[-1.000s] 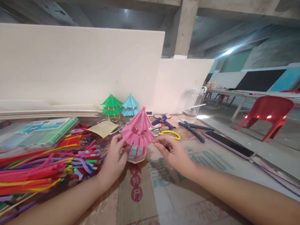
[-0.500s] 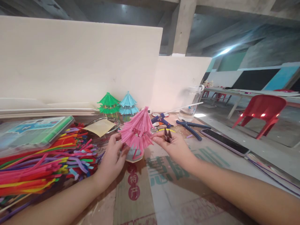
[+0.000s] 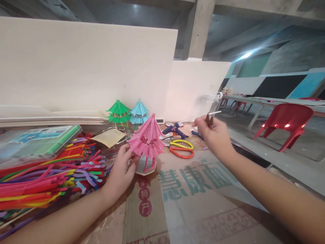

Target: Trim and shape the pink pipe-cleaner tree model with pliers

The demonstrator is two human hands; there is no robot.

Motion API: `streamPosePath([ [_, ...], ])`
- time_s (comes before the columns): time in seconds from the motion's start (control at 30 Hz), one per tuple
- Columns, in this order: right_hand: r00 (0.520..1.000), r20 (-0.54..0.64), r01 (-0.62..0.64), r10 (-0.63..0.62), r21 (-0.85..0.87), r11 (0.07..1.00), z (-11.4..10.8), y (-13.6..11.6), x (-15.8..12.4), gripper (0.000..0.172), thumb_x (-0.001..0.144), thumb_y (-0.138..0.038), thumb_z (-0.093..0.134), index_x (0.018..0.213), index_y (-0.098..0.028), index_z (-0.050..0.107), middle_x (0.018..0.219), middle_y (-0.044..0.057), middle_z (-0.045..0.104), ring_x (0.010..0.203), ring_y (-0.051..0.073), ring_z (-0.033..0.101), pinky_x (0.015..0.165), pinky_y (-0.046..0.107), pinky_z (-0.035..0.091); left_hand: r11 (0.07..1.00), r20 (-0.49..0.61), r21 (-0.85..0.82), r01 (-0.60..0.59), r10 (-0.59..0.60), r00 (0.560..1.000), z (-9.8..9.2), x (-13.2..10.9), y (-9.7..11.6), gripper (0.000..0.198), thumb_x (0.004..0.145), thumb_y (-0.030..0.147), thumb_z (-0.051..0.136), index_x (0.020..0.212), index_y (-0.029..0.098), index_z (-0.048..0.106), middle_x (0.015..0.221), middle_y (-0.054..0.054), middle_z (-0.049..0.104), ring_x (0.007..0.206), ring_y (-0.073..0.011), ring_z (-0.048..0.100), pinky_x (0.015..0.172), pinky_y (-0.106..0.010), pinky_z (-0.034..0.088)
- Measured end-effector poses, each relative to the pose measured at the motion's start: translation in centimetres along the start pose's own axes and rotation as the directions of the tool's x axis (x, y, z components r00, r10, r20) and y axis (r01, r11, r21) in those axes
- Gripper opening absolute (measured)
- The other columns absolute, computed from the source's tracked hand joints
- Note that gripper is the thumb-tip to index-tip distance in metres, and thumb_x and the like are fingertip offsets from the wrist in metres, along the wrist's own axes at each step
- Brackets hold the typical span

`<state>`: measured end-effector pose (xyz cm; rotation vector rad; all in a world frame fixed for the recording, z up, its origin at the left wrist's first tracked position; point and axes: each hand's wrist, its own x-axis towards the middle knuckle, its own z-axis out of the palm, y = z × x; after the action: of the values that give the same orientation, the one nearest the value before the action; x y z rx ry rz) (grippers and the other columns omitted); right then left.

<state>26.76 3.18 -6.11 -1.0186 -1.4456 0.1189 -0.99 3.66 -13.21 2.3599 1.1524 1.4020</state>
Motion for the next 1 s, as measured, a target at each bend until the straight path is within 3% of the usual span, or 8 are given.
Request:
streamPosePath([
  [0.07, 0.982, 0.133, 0.144, -0.135, -0.064, 0.987, 0.8, -0.2, -1.2, 0.019, 0.085, -0.029, 0.059, 0.069, -0.019, 0.063, 0.06, 0.0, 0.063, 0.054, 0.014, 0.056, 0.051, 0.025, 0.043, 1.0, 0.002, 0.002, -0.012, 0.012, 1.0, 0.0, 0.0, -0.1, 0.019, 0.093, 0.025, 0.043, 0.076, 0.022, 0.05, 0.103, -0.007, 0.05, 0.1, -0.0195, 0.054, 0.088, -0.035, 0.051],
  [0.13, 0.913, 0.286, 0.325, -0.289, -0.085, 0.942, 1.7, -0.5, -2.7, 0.015, 0.084, -0.016, 0.054, 0.085, -0.018, 0.068, 0.072, 0.003, 0.071, 0.058, 0.014, 0.061, 0.053, 0.025, 0.045, 0.999, 0.001, 0.025, -0.028, 0.027, 1.0, 0.0, -0.1, -0.1, 0.022, 0.092, 0.025, 0.044, 0.071, 0.022, 0.047, 0.101, -0.006, 0.05, 0.098, -0.0193, 0.054, 0.086, -0.035, 0.05],
  [0.23, 0.694, 0.434, 0.663, -0.574, -0.073, 0.745, 2.5, -0.6, -4.6, 0.038, 0.078, 0.0, 0.045, 0.105, -0.016, 0.067, 0.076, 0.005, 0.073, 0.065, 0.016, 0.065, 0.058, 0.026, 0.048, 0.996, 0.005, 0.072, -0.047, 0.047, 0.999, -0.1, -0.1, 0.0, 0.023, 0.092, 0.025, 0.044, 0.07, 0.021, 0.046, 0.099, -0.005, 0.05, 0.097, -0.0194, 0.052, 0.086, -0.034, 0.049],
  [0.3, 0.609, 0.476, 0.757, -0.635, -0.107, 0.645, 2.8, -0.3, -5.2, 0.048, 0.077, 0.003, 0.044, 0.117, -0.014, 0.062, 0.078, 0.006, 0.073, 0.07, 0.018, 0.066, 0.061, 0.028, 0.048, 0.994, 0.018, 0.084, -0.068, 0.067, 0.998, -0.2, -0.1, 0.2, 0.022, 0.093, 0.026, 0.043, 0.072, 0.021, 0.049, 0.099, -0.006, 0.05, 0.098, -0.0197, 0.052, 0.087, -0.034, 0.048],
  [0.47, 0.603, 0.484, 0.784, -0.634, -0.212, 0.584, 3.1, 0.4, -5.5, 0.056, 0.076, 0.003, 0.041, 0.129, -0.013, 0.053, 0.083, 0.007, 0.074, 0.07, 0.019, 0.065, 0.061, 0.03, 0.048, 0.991, 0.055, 0.093, -0.099, 0.094, 0.994, -0.2, -0.3, 0.5, 0.021, 0.094, 0.029, 0.041, 0.081, 0.02, 0.054, 0.103, -0.008, 0.052, 0.102, -0.0224, 0.052, 0.089, -0.037, 0.047],
  [0.67, 0.566, 0.432, 0.817, -0.702, -0.185, 0.546, 3.4, 0.5, -5.6, 0.025, 0.091, -0.006, 0.044, 0.108, -0.013, 0.061, 0.07, 0.005, 0.069, 0.065, 0.016, 0.062, 0.06, 0.028, 0.045, 0.991, 0.047, 0.091, -0.094, 0.09, 0.995, -0.1, -0.3, 0.3, 0.022, 0.095, 0.028, 0.04, 0.081, 0.02, 0.055, 0.103, -0.008, 0.053, 0.102, -0.0224, 0.053, 0.088, -0.035, 0.048],
  [0.83, 0.57, 0.447, 0.802, -0.689, -0.121, 0.585, 3.3, 0.5, -5.8, 0.016, 0.088, -0.006, 0.047, 0.089, -0.017, 0.06, 0.067, 0.003, 0.067, 0.061, 0.015, 0.059, 0.056, 0.027, 0.04, 0.991, 0.047, 0.091, -0.098, 0.094, 0.994, -0.1, -0.2, 0.3, 0.023, 0.095, 0.029, 0.04, 0.08, 0.02, 0.055, 0.104, -0.008, 0.053, 0.103, -0.0226, 0.052, 0.089, -0.035, 0.047],
  [1.0, 0.591, 0.409, 0.777, -0.695, -0.058, 0.627, 3.2, 0.0, -5.9, 0.026, 0.081, 0.001, 0.044, 0.095, -0.016, 0.058, 0.073, 0.004, 0.07, 0.063, 0.015, 0.06, 0.057, 0.026, 0.042, 0.992, 0.055, 0.087, -0.088, 0.084, 0.995, -0.1, -0.2, 0.4, 0.022, 0.094, 0.029, 0.04, 0.083, 0.02, 0.057, 0.106, -0.009, 0.053, 0.105, -0.0233, 0.052, 0.091, -0.037, 0.047],
])
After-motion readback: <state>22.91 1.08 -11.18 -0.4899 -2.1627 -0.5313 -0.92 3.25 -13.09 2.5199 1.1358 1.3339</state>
